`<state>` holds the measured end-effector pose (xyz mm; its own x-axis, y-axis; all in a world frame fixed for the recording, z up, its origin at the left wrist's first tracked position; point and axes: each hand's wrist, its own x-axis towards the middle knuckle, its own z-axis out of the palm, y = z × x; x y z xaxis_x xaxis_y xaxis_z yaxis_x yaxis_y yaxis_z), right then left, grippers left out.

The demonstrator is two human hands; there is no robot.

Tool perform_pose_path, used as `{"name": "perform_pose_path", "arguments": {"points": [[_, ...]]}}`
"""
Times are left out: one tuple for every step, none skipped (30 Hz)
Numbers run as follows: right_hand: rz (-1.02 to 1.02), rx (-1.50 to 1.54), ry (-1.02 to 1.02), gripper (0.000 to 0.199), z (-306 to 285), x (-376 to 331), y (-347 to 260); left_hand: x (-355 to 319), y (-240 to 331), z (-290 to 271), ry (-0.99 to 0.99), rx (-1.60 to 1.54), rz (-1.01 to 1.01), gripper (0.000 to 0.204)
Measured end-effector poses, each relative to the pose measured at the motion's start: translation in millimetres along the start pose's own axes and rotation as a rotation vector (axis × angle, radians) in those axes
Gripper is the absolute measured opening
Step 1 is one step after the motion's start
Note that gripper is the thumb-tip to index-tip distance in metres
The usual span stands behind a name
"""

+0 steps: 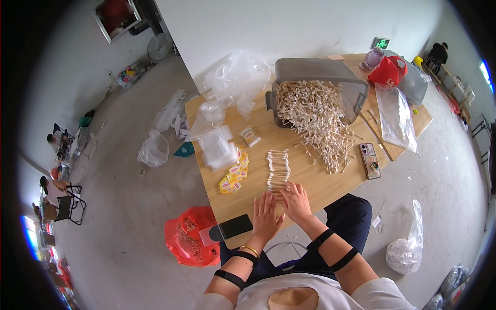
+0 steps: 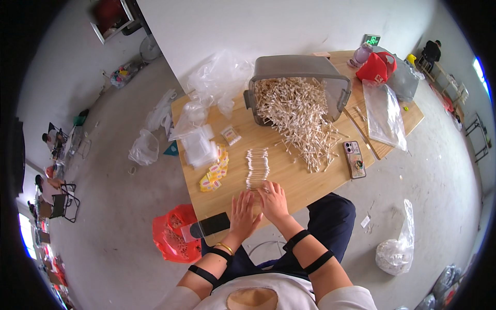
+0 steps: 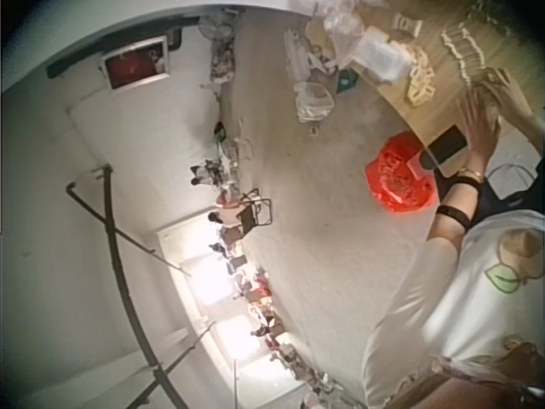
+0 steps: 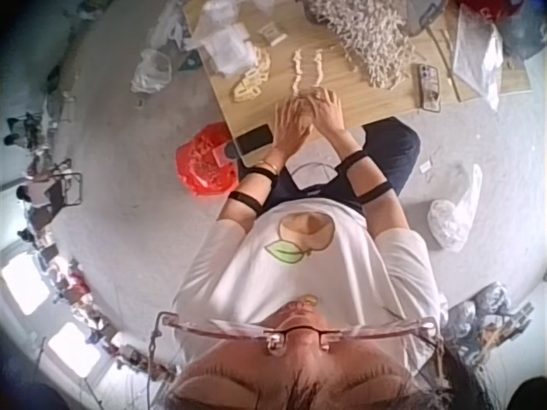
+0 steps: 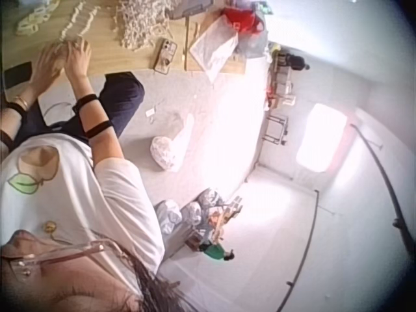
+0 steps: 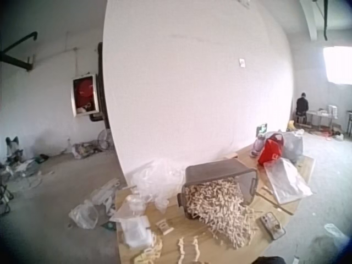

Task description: Manually organizing and packing cotton swabs into small plastic bags.

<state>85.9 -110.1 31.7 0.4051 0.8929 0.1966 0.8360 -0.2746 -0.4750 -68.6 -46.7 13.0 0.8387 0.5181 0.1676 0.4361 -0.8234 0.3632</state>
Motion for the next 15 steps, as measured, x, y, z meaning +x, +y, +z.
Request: {"name": "perform_pose_path", "arguments": {"points": [[-0.001, -0.013, -0.001, 0.041, 0, 0, 0, 2, -1, 2, 0.000, 0.016, 0.013, 0.082], [0.000, -0.014, -0.003, 0.041, -1, 0, -1, 3, -1, 3, -0.001, 0.014, 0.013, 0.082], [-0.002, -0.016, -0.006, 0.039, -1, -1, -1, 5, -2, 5, -0.031, 0.037, 0.016, 0.082], [-0.003, -0.019, -0.008, 0.038, -2, -1, -1, 6, -2, 6, -0.061, 0.059, 0.022, 0.082], [-0.001, -0.020, -0.008, 0.038, -2, -1, -2, 7, -2, 7, -0.062, 0.058, 0.023, 0.082], [0.003, 0.001, 0.005, 0.037, -2, -2, -3, 7, -2, 9, -0.083, 0.086, 0.026, 0.082], [0.006, 0.023, 0.019, 0.036, -1, -2, -3, 7, -3, 10, -0.103, 0.117, 0.029, 0.083], [0.008, 0.023, 0.020, 0.036, -2, -2, -3, 7, -3, 11, -0.103, 0.117, 0.030, 0.083], [-0.012, 0.031, 0.024, 0.035, -2, -1, -2, 6, -4, 12, -0.105, 0.138, 0.030, 0.082], [-0.030, 0.037, 0.028, 0.034, -2, -1, 0, 5, -4, 13, -0.106, 0.158, 0.032, 0.082], [-0.028, 0.038, 0.030, 0.034, -3, 0, 2, 5, -3, 13, -0.107, 0.158, 0.034, 0.082], [-0.023, 0.025, 0.040, 0.033, -3, 1, 4, 4, -3, 13, -0.103, 0.159, 0.032, 0.081], [-0.018, 0.011, 0.048, 0.033, -4, 2, 6, 4, -2, 13, -0.099, 0.159, 0.029, 0.081], [-0.017, 0.012, 0.049, 0.033, -5, 3, 7, 4, -2, 12, -0.099, 0.160, 0.030, 0.081], [-0.013, 0.032, 0.054, 0.032, -6, 4, 8, 3, -1, 11, -0.101, 0.167, 0.032, 0.080]]}}
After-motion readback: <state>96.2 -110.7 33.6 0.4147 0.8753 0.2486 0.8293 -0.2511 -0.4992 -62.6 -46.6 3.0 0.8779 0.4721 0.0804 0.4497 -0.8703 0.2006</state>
